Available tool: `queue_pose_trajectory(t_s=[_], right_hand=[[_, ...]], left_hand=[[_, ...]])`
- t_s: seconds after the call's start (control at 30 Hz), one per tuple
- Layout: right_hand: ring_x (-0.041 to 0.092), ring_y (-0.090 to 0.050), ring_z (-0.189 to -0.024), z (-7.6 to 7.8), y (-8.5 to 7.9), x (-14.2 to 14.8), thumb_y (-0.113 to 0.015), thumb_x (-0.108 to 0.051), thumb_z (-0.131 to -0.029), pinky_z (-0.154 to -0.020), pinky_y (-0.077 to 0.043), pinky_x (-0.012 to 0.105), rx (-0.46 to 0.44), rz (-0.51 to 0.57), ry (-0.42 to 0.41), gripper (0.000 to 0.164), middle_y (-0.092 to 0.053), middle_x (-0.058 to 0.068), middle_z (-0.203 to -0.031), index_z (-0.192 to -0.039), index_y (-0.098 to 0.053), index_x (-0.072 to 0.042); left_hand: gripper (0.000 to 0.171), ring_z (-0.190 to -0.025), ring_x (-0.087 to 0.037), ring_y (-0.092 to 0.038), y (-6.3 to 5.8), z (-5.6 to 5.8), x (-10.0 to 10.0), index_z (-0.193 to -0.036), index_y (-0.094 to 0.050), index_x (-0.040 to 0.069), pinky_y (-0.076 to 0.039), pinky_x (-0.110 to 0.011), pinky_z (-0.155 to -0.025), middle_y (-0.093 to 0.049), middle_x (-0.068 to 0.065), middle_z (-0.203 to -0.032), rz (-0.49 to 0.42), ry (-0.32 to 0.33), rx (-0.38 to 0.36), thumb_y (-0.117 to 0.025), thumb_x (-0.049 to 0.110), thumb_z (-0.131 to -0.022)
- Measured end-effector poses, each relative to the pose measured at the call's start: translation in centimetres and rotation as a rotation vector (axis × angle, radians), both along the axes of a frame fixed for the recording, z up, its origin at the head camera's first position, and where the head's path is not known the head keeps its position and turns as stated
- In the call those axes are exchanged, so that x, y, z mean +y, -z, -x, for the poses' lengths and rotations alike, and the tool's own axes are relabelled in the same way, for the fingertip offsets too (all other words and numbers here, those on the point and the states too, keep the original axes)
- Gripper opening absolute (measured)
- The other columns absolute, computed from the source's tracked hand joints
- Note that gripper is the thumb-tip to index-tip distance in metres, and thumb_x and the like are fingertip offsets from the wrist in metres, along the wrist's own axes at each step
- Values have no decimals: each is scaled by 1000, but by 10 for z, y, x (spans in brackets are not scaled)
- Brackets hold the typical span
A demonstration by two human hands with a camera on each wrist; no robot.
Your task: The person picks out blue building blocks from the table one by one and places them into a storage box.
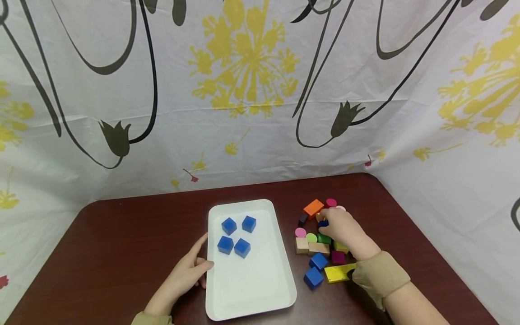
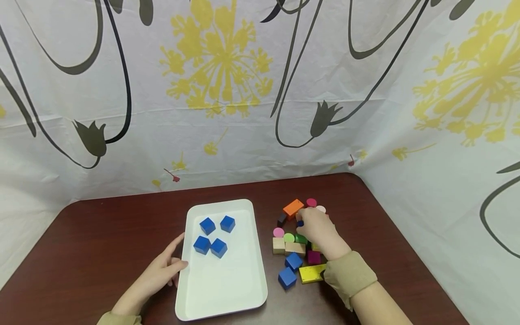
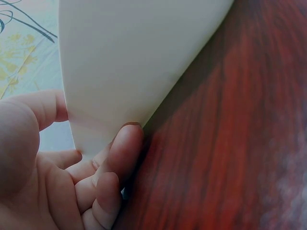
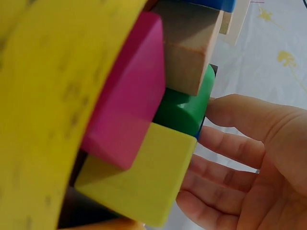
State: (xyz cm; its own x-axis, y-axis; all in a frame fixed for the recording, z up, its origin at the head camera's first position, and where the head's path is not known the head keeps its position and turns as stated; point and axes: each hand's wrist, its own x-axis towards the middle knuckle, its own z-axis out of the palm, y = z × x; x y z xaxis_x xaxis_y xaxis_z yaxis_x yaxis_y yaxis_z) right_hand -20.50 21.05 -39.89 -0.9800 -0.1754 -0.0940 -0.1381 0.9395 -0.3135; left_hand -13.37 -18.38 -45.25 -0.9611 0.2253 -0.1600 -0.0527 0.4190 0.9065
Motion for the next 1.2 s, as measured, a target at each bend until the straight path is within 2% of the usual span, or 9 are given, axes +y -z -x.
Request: queue_pose_trajectory(t_s=[0.53, 0.97, 1.2], right_hand=[[23, -53, -77, -2, -11, -3, -70, -13, -78, -71, -48, 42, 45, -20, -45, 21, -61, 9, -93, -98, -65, -5], [21, -54, -77, -13, -34, -18, -72, -16, -77, -68, -50, 38, 105, -29, -99, 25, -59, 8, -91, -97, -64, -4], [22, -56, -83, -20, -43, -27, -72, -15, -77, -72, -50, 39, 138, -9, -121, 26, -61, 7, -94, -99, -64, -4]], left_hand=[[71, -47, -25, -55, 2, 1, -1, -145, -17, 21, -43, -31, -44, -59, -8, -65, 0, 6, 5, -58, 13, -87], [72, -46, -25, -55, 2, 0, -1, -145, -17, 20, -42, -31, -43, -59, -8, -65, -2, 2, 7, -58, 13, -87], [72, -46, -24, -55, 2, 1, -1, -145, -17, 20, -42, -31, -43, -59, -8, -65, -4, 5, 11, -58, 13, -87]])
